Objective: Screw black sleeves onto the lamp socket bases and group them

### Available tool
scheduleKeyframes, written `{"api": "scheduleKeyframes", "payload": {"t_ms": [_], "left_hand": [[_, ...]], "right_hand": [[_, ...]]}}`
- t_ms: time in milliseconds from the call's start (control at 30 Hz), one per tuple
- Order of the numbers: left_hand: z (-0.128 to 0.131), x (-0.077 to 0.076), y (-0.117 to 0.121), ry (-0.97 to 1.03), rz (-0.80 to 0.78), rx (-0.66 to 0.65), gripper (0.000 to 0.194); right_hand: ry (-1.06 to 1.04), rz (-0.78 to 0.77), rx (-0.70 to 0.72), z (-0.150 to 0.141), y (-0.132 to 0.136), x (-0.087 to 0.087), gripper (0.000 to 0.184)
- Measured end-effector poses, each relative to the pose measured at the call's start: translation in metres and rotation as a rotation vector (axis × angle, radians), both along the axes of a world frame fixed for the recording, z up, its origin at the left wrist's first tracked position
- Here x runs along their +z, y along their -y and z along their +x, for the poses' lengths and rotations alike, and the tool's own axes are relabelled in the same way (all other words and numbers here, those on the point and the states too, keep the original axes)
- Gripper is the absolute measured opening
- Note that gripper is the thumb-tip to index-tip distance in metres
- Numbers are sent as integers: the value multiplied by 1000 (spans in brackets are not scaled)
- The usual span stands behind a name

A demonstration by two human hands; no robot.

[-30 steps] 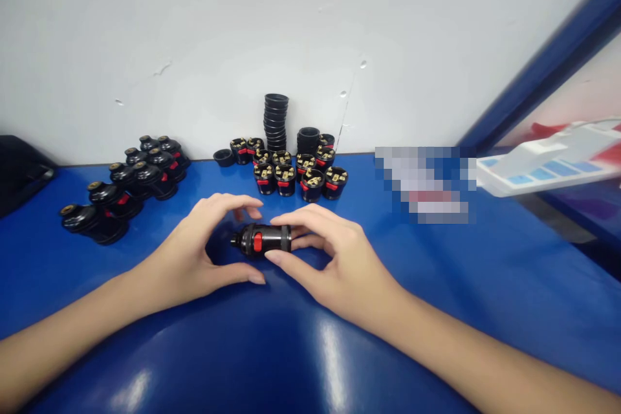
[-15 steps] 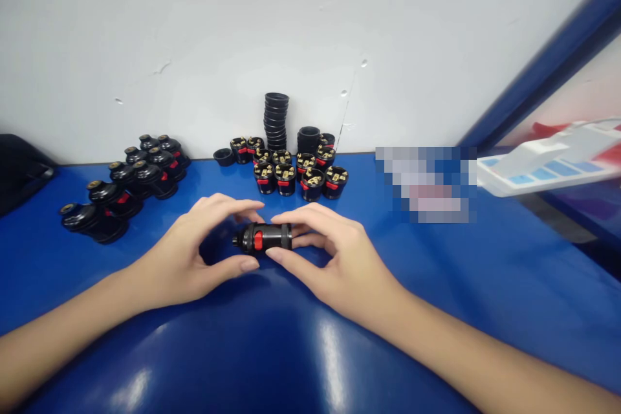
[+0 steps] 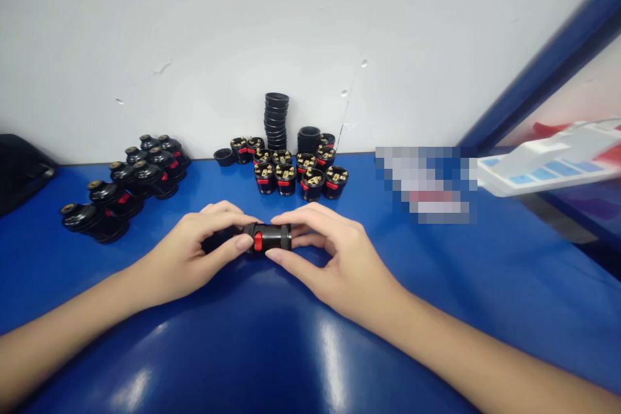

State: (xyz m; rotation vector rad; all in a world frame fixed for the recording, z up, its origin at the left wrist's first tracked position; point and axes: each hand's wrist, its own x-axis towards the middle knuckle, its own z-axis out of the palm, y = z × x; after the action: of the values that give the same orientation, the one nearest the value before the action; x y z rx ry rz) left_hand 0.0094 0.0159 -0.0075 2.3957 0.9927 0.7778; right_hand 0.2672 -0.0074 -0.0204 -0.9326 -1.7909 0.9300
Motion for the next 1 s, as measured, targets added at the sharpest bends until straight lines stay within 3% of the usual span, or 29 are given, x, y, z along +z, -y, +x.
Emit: {"api": "scheduleKeyframes", "payload": {"t_ms": [100,267,500,767,900,1000], "left_hand": [[-1,0,-2,50,26,-2,23],[-4,-3,-3,48,230,-39,37],[-4,0,0,8,454,-75,34],[-2,0,3,0,417,-99,35],[0,0,7,-3,319,-117,42],[1,8,9,-78,378,-129,37]], "right_hand": [[10,-5,-5,0,0,0,23],[33,-13,-28,-1,2,2,23],[21,-79,-40,-2,5,5,24],[-67,-188,-36,-4,4,4,26],[23,-104,0,-2,3,-1,28],[138,-7,8,0,3,-4,32]]}}
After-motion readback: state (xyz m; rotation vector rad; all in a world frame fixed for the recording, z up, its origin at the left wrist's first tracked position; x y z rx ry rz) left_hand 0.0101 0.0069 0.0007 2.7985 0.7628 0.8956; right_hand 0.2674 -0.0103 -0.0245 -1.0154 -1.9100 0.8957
